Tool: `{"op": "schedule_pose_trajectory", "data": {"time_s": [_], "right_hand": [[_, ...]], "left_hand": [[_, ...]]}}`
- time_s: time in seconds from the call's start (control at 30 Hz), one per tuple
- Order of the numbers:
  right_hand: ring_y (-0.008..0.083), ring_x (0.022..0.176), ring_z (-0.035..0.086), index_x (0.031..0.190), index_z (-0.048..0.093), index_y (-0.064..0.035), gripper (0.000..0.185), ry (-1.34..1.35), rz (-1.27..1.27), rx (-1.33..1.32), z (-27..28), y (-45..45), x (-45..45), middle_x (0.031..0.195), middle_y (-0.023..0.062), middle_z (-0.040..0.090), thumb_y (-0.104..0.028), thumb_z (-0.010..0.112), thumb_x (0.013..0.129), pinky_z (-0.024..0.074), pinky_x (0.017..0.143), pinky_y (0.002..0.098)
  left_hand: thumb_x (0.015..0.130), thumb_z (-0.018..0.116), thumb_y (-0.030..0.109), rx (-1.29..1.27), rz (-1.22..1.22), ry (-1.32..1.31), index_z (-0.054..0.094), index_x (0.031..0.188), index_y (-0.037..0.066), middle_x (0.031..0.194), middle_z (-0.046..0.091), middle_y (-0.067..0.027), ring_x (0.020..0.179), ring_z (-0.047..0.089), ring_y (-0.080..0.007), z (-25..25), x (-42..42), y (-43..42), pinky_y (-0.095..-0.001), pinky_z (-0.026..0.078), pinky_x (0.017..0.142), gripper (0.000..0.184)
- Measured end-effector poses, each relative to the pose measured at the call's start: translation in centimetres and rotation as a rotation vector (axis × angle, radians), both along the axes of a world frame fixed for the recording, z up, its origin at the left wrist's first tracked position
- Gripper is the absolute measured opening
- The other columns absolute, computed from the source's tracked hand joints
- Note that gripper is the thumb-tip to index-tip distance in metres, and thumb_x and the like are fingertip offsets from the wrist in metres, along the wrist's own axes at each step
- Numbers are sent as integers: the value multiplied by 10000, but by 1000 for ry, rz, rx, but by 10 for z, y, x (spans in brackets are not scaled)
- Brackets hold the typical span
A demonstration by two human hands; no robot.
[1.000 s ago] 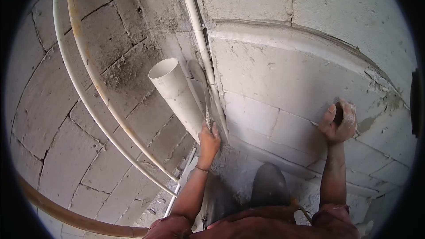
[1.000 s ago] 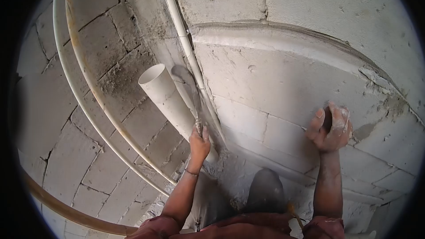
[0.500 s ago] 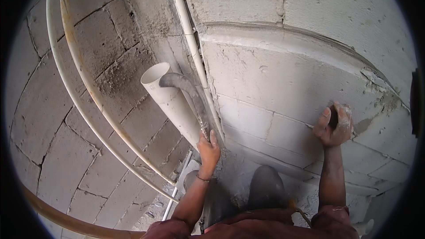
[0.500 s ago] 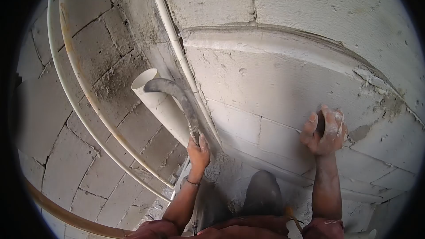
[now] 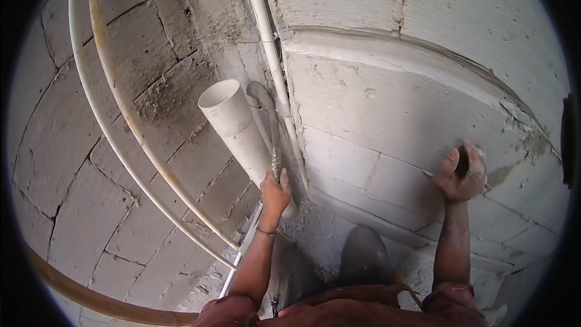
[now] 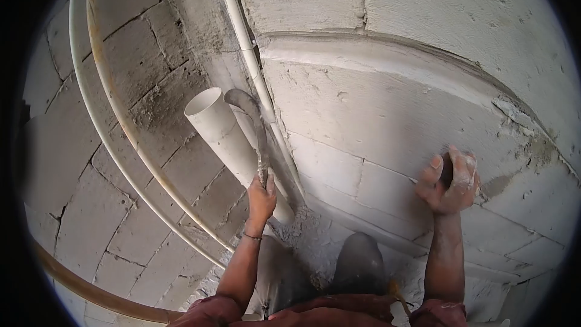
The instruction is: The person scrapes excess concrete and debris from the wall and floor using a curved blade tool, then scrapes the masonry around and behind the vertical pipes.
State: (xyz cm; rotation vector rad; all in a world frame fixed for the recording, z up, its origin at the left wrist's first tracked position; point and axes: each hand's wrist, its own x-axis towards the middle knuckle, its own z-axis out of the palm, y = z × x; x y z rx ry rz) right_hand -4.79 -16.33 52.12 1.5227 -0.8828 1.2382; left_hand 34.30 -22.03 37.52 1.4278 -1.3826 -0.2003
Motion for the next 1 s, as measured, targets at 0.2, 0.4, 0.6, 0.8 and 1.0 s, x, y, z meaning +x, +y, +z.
{"op": "schedule_pose_trajectory", "data": {"time_s": [0.2,0.4,0.6,0.8,1.0], "right_hand": [[292,718,652,1230,542,56,337,-4,-36,-19,-4,-2,-4,961,185,693,-7,638,913,565,752,428],[299,725,656,1207,556,55,318,-11,-82,-35,-4,0,-3,980,181,698,-31,639,913,559,734,431],[293,732,655,1194,558,53,320,-33,-78,-40,-7,-3,-2,996,167,700,-56,646,906,560,749,451],[292,705,641,1210,554,55,322,-65,-22,-16,0,-3,0,941,168,682,-30,639,911,543,708,424],[293,673,621,1213,552,48,309,-42,-59,-16,1,2,4,875,158,655,2,632,918,526,642,405]], "left_hand": [[1012,603,143,-36,-28,60,624,1131,-46,819,686,-237,743,691,-392,22,-13,18,-445,522,679,225],[1012,596,148,92,-91,-118,606,1191,-51,908,680,-321,858,675,-514,43,4,-4,-504,537,724,268],[1014,600,149,-28,-6,48,599,1232,-45,924,705,-294,847,709,-462,74,-2,10,-476,549,719,292],[1015,594,131,-123,-121,-22,608,1144,-38,865,684,-288,800,702,-450,73,3,-5,-460,532,676,213],[1017,593,135,-14,13,51,610,1192,-46,924,704,-292,881,705,-465,103,-11,3,-463,548,751,253]]}}
